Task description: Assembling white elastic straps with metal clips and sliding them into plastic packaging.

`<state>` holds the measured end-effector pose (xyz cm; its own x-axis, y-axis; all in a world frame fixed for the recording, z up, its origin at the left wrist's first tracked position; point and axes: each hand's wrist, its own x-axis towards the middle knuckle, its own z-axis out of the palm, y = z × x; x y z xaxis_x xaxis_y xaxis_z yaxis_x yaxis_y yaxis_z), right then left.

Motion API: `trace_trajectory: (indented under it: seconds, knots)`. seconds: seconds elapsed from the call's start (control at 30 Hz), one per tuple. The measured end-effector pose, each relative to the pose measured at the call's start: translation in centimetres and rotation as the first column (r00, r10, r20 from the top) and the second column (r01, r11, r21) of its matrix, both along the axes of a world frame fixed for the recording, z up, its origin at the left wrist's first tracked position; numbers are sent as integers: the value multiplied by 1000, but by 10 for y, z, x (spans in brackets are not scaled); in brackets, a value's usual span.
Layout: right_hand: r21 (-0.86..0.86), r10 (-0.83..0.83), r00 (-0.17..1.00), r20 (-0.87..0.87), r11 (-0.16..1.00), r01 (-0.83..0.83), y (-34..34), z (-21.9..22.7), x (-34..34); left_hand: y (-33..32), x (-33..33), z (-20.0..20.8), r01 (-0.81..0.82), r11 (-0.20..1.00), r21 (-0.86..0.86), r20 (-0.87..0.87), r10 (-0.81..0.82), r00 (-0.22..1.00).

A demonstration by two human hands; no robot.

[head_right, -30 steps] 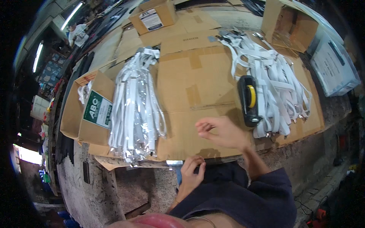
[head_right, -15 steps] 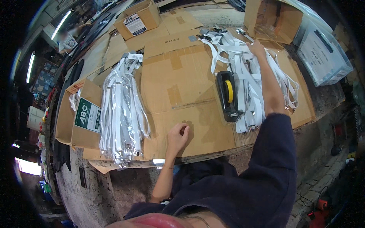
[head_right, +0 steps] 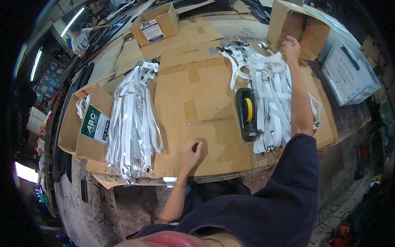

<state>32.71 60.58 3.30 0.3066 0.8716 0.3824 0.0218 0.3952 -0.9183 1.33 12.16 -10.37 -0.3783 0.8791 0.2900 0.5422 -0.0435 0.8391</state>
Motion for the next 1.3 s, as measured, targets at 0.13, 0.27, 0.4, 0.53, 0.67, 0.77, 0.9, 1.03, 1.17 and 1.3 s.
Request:
trace_trajectory:
  seconds: [0.13, 0.27, 0.4, 0.53, 0.67, 0.77, 0.9, 1.03, 1.17, 1.3]
  knots:
    - [115, -17, 672, 740, 988, -103, -34, 21, -22, -12, -5, 5, -39, 999, -25, -2, 39, 999]
    - [106, -101, 31, 994, 965, -241, -15, -37, -12, -3, -4, 6, -34, 999, -37, 10, 34, 999]
    - [-1, 8, -154, 988, 999, 46, -34, -31, -22, -6, -3, 5, -36, 999, 6, -31, 36, 999]
    - [-76, 76, -195, 978, 997, 10, -42, 7, -17, -8, 1, 2, -69, 998, 3, 37, 69, 997]
    - [-163, 180, 158, 971, 980, -117, -42, 60, 40, -2, 1, -2, -17, 1000, 15, 20, 17, 1000]
    - [-200, 340, 477, 810, 926, -320, -102, 111, 30, -14, -6, -5, -33, 999, -23, 44, 34, 998]
    - [-6, 283, 727, 625, 934, -358, -184, 173, 26, -15, -7, 4, -19, 995, -101, 265, 45, 963]
    - [54, 258, 800, 541, 939, -340, -253, 216, 14, 2, -11, 24, -48, 995, 92, 181, 31, 983]
    - [48, 411, 750, 519, 862, -505, -280, 229, 7, 33, 13, 130, 72, 920, 386, 120, -128, 984]
    - [95, 575, 684, 448, 730, -676, -314, 244, -31, 50, 45, 204, 330, 826, 456, 104, -418, 902]
